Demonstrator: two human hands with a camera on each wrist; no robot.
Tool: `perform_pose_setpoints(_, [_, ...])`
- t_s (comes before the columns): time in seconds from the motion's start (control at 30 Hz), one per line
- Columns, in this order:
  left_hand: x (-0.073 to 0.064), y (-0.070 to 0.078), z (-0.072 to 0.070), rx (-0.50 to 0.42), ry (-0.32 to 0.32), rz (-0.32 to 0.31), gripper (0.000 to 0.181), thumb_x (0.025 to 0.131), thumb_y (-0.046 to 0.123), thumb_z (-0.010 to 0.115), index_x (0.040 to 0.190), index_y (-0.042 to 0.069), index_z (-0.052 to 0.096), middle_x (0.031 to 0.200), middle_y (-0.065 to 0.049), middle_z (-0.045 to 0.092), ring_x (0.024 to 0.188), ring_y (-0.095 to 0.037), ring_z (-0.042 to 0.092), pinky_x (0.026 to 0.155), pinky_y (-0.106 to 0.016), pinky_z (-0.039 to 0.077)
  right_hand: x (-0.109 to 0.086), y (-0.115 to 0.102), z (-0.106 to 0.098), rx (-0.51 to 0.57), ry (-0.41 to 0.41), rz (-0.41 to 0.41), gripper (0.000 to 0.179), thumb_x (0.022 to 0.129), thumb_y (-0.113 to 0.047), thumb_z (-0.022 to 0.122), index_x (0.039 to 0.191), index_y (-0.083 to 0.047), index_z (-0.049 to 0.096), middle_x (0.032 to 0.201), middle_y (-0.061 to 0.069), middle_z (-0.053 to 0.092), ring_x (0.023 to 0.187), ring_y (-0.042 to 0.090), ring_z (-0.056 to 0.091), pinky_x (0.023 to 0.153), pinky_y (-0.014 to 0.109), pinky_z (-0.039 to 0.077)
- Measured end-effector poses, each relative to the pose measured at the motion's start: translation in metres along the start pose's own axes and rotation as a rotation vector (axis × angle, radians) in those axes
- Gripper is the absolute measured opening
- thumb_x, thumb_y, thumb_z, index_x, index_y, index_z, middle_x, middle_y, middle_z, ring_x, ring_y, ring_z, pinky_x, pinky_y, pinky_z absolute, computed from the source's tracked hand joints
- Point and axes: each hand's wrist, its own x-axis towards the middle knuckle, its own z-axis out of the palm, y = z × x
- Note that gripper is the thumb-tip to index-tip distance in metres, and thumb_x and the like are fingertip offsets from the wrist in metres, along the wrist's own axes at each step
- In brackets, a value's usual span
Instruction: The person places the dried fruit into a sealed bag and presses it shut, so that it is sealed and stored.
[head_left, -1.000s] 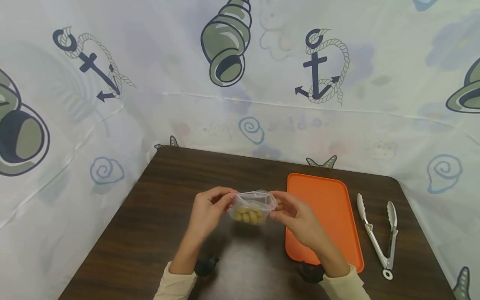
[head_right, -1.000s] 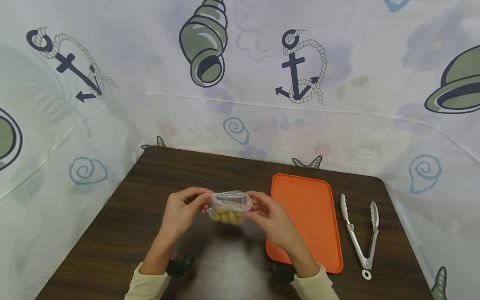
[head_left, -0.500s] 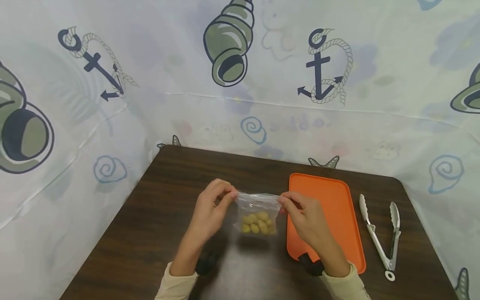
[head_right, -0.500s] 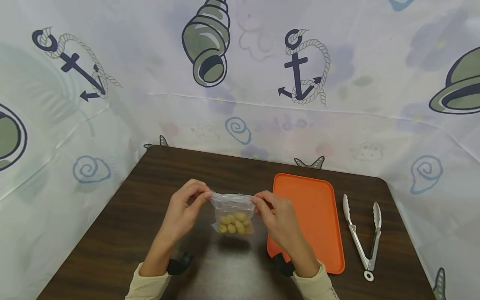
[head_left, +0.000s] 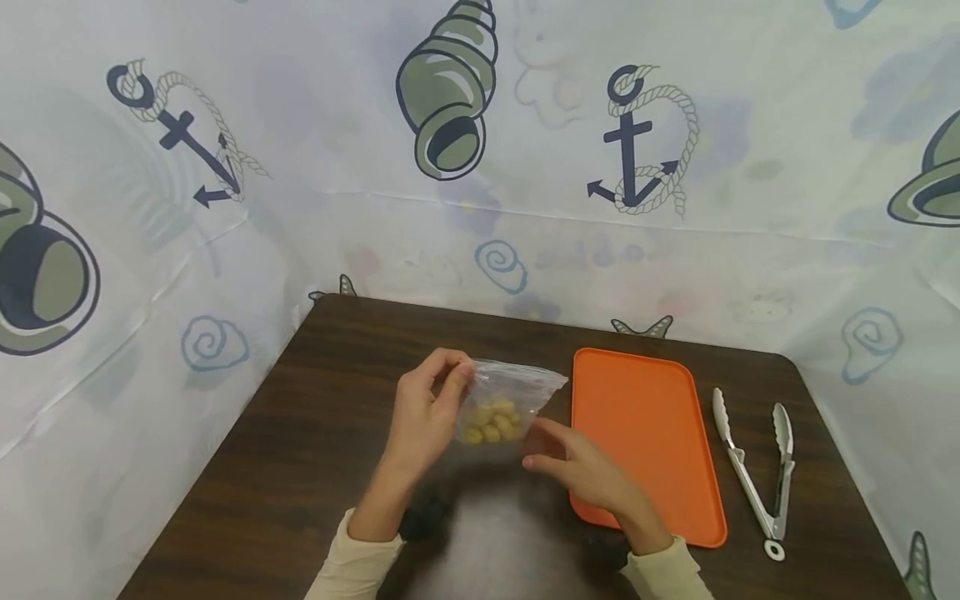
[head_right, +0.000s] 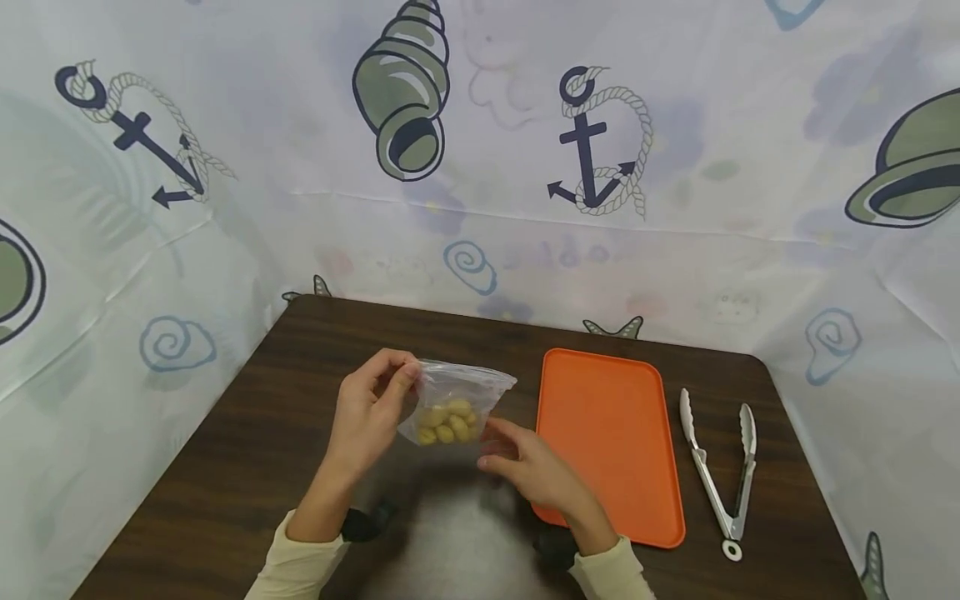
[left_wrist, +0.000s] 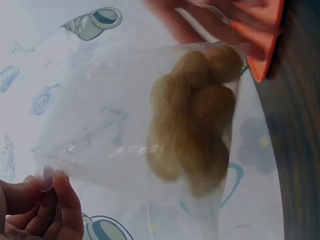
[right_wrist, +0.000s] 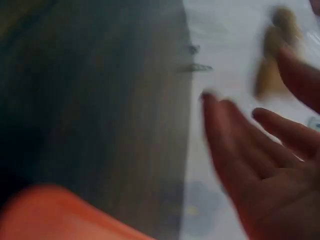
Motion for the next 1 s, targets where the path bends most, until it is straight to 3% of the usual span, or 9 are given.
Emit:
perform_pose_setpoints(0.1, [0.005,0.002,-0.005,-0.048,0.024,-0.029,0.011,0.101,0.018,0.067,0.094,0.009,0.069,0.077,-0.005,0.066,0.063,-0.017,0.056,0.055,-0.023,0.041,0.006,0.004,0.008,-0.005,0.096,-0.046,0.038,0.103,-0.028,0.065,0.134,-0.007,0.063,0.118,0.013,0.073,0.104,0.022,0.074,0.093,0.035,0.059])
perform_pose_setpoints(0.23, [0.012,0.005,-0.011,-0.092,0.089,-0.062,0.011,0.099,0.016,0.070,0.094,0.006,0.070,0.080,-0.008,0.067,0.068,-0.016,0.058,0.058,-0.022,0.042,0.005,0.000,0.013,-0.045,0.249,-0.144,0.018,0.103,-0.016,0.064,0.111,-0.002,0.072,0.091,0.011,0.074,0.080,0.014,0.074,0.078,0.027,0.062])
perform_pose_setpoints(0.37, [0.019,0.008,-0.014,-0.094,0.173,-0.026,0.009,0.096,0.011,0.073,0.092,0.003,0.073,0.081,-0.011,0.070,0.071,-0.016,0.060,0.066,-0.020,0.047,-0.004,0.001,0.015,-0.203,0.365,-0.232,0.012,0.101,-0.014,0.066,0.097,-0.011,0.077,0.080,0.001,0.073,0.074,0.012,0.072,0.071,0.024,0.061])
perform_pose_setpoints(0.53, [0.018,0.007,-0.007,-0.074,0.175,0.001,0.010,0.095,0.013,0.074,0.090,0.005,0.076,0.080,-0.011,0.073,0.069,-0.011,0.061,0.066,-0.020,0.048,-0.017,0.020,0.026,-0.340,0.447,-0.290,0.012,0.096,-0.016,0.072,0.088,-0.022,0.078,0.079,-0.009,0.076,0.072,0.006,0.070,0.066,0.023,0.058])
perform_pose_setpoints(0.67, [0.013,0.009,-0.002,-0.065,0.148,-0.014,0.010,0.096,0.015,0.074,0.089,0.009,0.076,0.078,-0.007,0.073,0.068,-0.013,0.061,0.065,-0.022,0.047,-0.022,0.012,0.023,-0.367,0.386,-0.233,0.005,0.095,-0.020,0.074,0.098,-0.020,0.078,0.093,-0.007,0.077,0.084,0.006,0.071,0.074,0.026,0.059])
perform_pose_setpoints(0.77, [0.009,0.012,-0.001,-0.048,0.138,0.002,0.010,0.096,0.015,0.074,0.088,0.010,0.076,0.076,-0.004,0.072,0.068,-0.014,0.063,0.068,-0.022,0.050,-0.025,-0.013,0.013,-0.333,0.390,-0.151,0.027,0.096,-0.030,0.074,0.120,-0.019,0.074,0.113,-0.003,0.075,0.102,0.015,0.071,0.086,0.035,0.060])
perform_pose_setpoints(0.87, [0.008,0.012,-0.002,-0.040,0.124,0.015,0.011,0.097,0.017,0.073,0.089,0.010,0.075,0.077,-0.004,0.073,0.071,-0.015,0.065,0.072,-0.023,0.053,-0.022,-0.041,0.004,-0.269,0.471,-0.127,0.043,0.098,-0.040,0.071,0.136,-0.022,0.066,0.120,-0.003,0.073,0.112,0.021,0.070,0.094,0.044,0.059])
perform_pose_setpoints(1.0, [0.005,0.006,-0.004,-0.035,0.122,-0.007,0.010,0.097,0.017,0.073,0.089,0.011,0.075,0.078,-0.003,0.074,0.074,-0.015,0.067,0.073,-0.023,0.053,-0.012,-0.059,-0.001,-0.182,0.509,-0.160,0.033,0.102,-0.038,0.065,0.129,-0.021,0.070,0.110,0.000,0.077,0.105,0.020,0.074,0.091,0.038,0.061])
